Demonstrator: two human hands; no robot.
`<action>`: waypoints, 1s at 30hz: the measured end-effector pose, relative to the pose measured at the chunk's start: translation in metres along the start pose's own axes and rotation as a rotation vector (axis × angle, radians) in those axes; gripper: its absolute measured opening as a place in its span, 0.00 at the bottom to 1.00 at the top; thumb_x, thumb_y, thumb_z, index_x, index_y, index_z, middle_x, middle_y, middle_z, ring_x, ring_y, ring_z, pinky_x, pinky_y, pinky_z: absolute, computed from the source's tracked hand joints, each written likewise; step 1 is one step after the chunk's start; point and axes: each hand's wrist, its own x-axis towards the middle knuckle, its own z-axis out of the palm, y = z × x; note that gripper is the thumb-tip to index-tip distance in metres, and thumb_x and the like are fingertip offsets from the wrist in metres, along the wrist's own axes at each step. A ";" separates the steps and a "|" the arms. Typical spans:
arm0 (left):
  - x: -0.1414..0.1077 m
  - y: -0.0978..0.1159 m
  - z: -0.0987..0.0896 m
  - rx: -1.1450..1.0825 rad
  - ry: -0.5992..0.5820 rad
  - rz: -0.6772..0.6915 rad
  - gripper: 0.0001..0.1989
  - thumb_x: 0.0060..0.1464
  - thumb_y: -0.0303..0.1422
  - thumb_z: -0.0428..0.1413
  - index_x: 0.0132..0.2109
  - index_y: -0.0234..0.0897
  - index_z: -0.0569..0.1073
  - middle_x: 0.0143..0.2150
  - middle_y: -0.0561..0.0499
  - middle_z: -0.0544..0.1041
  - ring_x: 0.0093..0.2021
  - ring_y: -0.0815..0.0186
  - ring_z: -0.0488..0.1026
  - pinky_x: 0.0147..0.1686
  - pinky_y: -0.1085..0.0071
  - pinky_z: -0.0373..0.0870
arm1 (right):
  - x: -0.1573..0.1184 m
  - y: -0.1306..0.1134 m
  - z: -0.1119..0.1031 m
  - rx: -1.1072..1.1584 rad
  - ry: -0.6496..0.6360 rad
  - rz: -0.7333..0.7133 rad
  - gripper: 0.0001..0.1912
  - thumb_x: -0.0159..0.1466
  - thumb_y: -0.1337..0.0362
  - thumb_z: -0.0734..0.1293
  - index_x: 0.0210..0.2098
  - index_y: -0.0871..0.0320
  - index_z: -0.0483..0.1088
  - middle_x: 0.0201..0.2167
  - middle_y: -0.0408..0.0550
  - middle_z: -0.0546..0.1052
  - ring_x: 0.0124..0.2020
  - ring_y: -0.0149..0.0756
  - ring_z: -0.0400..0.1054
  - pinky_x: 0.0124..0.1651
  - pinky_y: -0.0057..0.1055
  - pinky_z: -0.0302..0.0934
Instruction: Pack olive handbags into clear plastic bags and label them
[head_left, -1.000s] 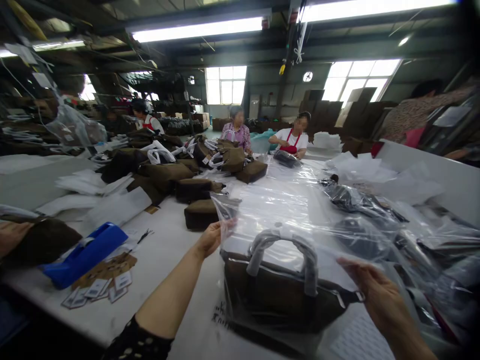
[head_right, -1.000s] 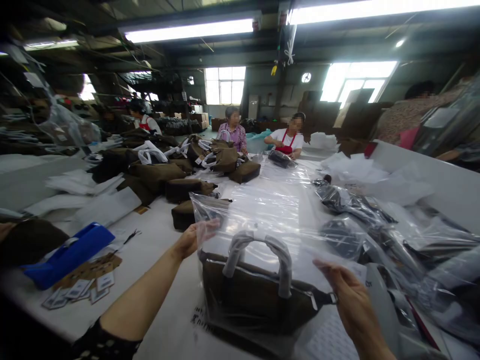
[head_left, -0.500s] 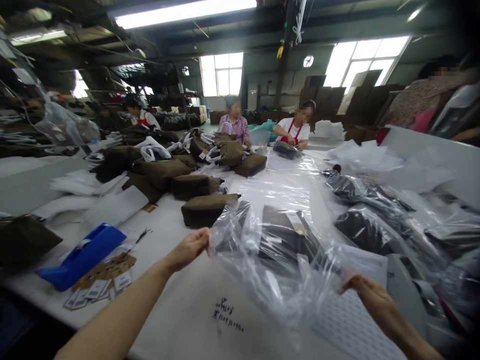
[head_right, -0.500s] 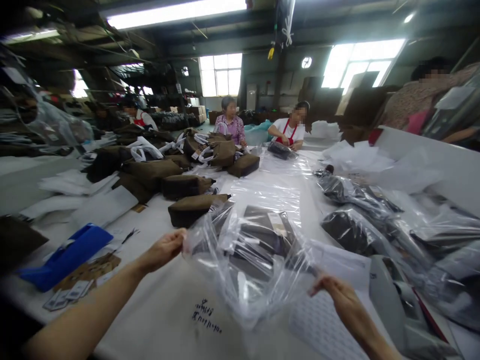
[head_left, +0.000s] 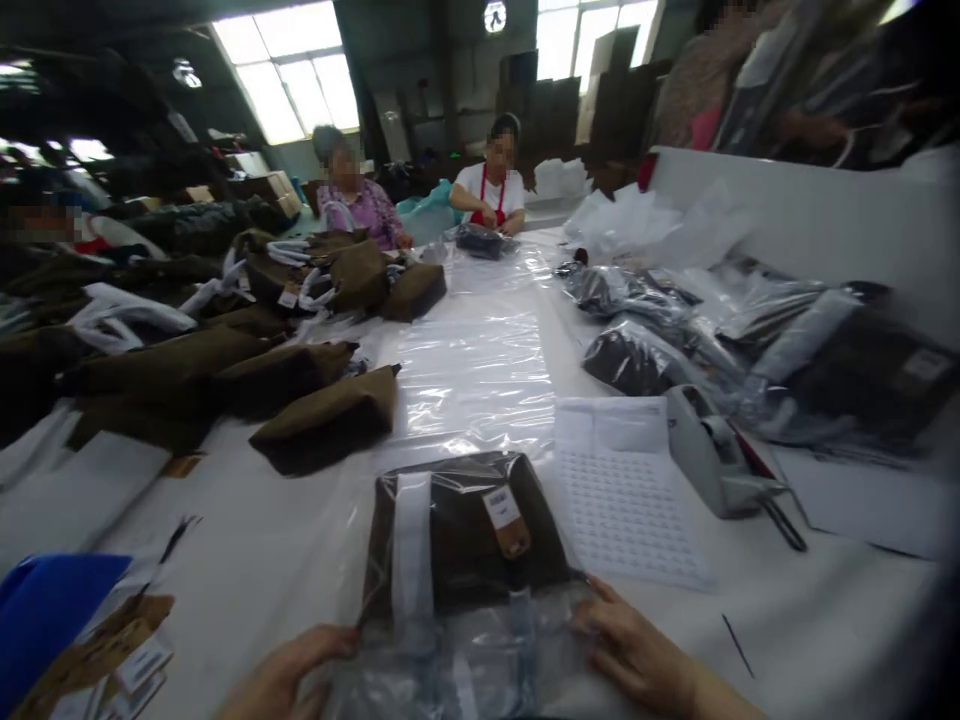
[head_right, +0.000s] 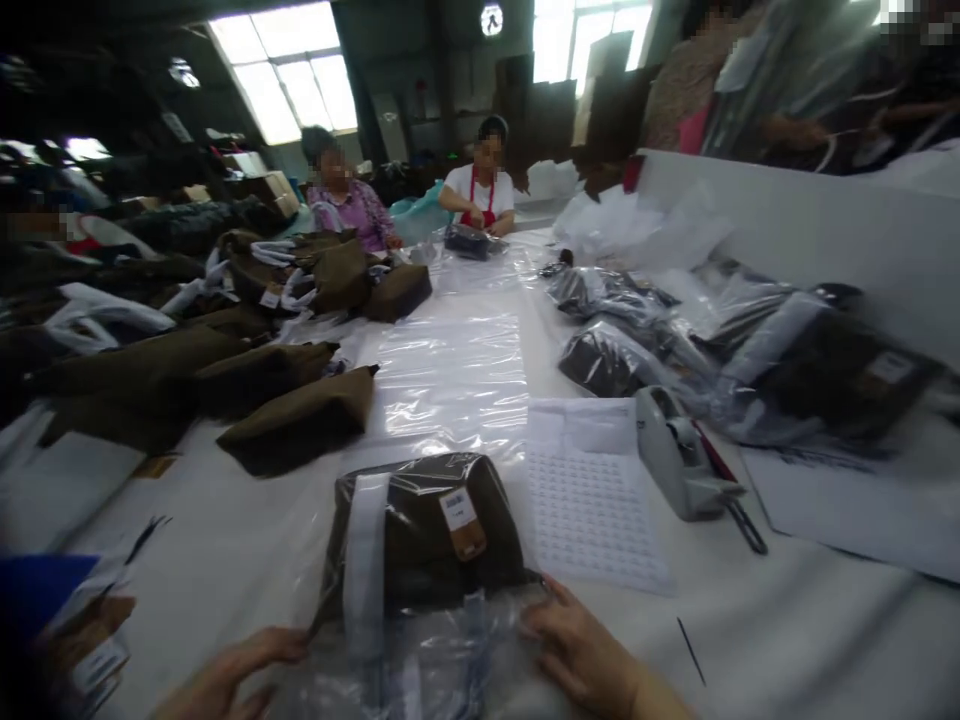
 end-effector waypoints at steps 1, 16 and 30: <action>0.010 0.015 -0.009 0.078 0.010 0.035 0.11 0.37 0.36 0.62 0.34 0.51 0.79 0.43 0.51 0.78 0.46 0.49 0.72 0.50 0.59 0.68 | -0.003 0.000 -0.007 0.045 0.038 0.023 0.23 0.57 0.64 0.64 0.53 0.51 0.66 0.46 0.50 0.74 0.52 0.47 0.66 0.63 0.51 0.45; 0.292 0.219 0.279 -0.316 -0.043 -0.325 0.18 0.45 0.33 0.61 0.42 0.29 0.69 0.36 0.42 0.76 0.39 0.58 0.74 0.36 0.66 0.69 | 0.003 0.093 -0.089 -0.080 1.158 0.651 0.24 0.60 0.53 0.60 0.52 0.58 0.60 0.48 0.55 0.68 0.44 0.44 0.67 0.48 0.42 0.64; 0.282 0.213 0.274 -0.714 -0.348 -0.326 0.03 0.55 0.30 0.51 0.33 0.36 0.66 0.24 0.52 0.71 0.23 0.68 0.70 0.26 0.72 0.69 | 0.024 0.095 -0.155 0.355 1.096 0.525 0.33 0.55 0.53 0.67 0.56 0.55 0.54 0.42 0.53 0.74 0.42 0.44 0.71 0.45 0.42 0.65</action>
